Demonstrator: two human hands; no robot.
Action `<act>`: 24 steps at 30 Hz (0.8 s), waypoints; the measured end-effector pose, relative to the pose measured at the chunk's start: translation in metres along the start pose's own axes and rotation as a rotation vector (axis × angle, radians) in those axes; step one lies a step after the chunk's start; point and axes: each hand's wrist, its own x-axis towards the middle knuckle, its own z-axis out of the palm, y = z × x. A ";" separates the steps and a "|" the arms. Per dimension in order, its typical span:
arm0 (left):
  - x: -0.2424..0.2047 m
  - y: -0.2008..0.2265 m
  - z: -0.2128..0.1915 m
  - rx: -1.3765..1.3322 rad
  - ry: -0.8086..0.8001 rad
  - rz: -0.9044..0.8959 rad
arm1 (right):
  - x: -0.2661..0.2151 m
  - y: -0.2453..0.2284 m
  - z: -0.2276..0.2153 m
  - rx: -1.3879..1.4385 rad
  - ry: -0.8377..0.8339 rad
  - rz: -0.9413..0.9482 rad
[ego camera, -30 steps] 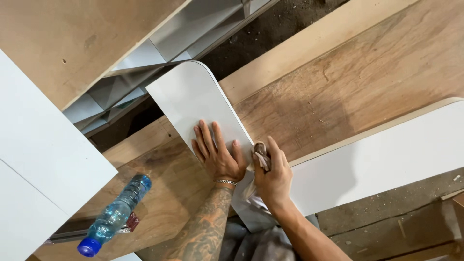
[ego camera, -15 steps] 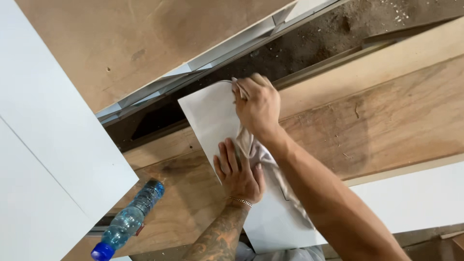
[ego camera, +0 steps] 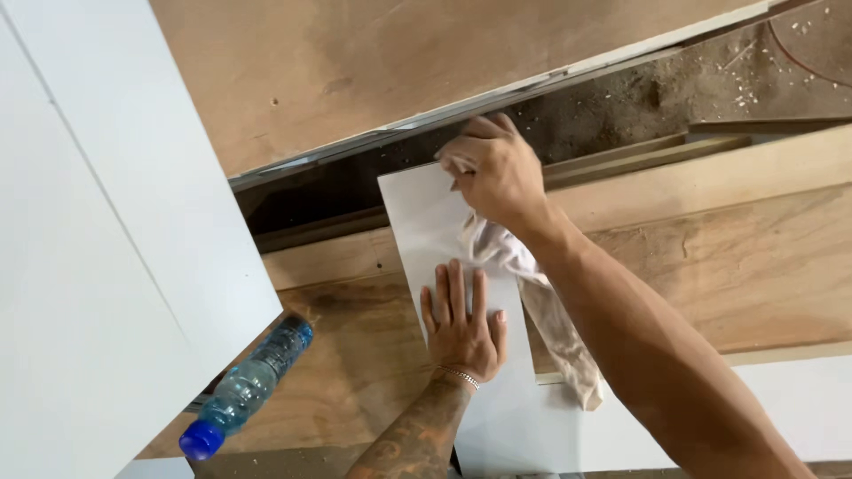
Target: The person cleans a white L-shaped furniture component using a cloth and liquid from a blue bottle.
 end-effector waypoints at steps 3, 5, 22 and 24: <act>0.004 -0.002 0.003 -0.014 0.069 -0.003 | 0.035 -0.044 0.022 -0.048 -0.231 -0.114; -0.002 -0.002 0.006 -0.029 0.043 -0.008 | 0.034 -0.061 0.054 -0.114 -0.220 -0.204; 0.007 0.006 -0.006 -0.041 0.109 0.093 | -0.320 -0.131 -0.221 0.131 -0.798 1.078; 0.011 0.010 -0.018 -0.028 0.085 0.071 | -0.352 -0.165 -0.240 -0.073 -1.240 1.260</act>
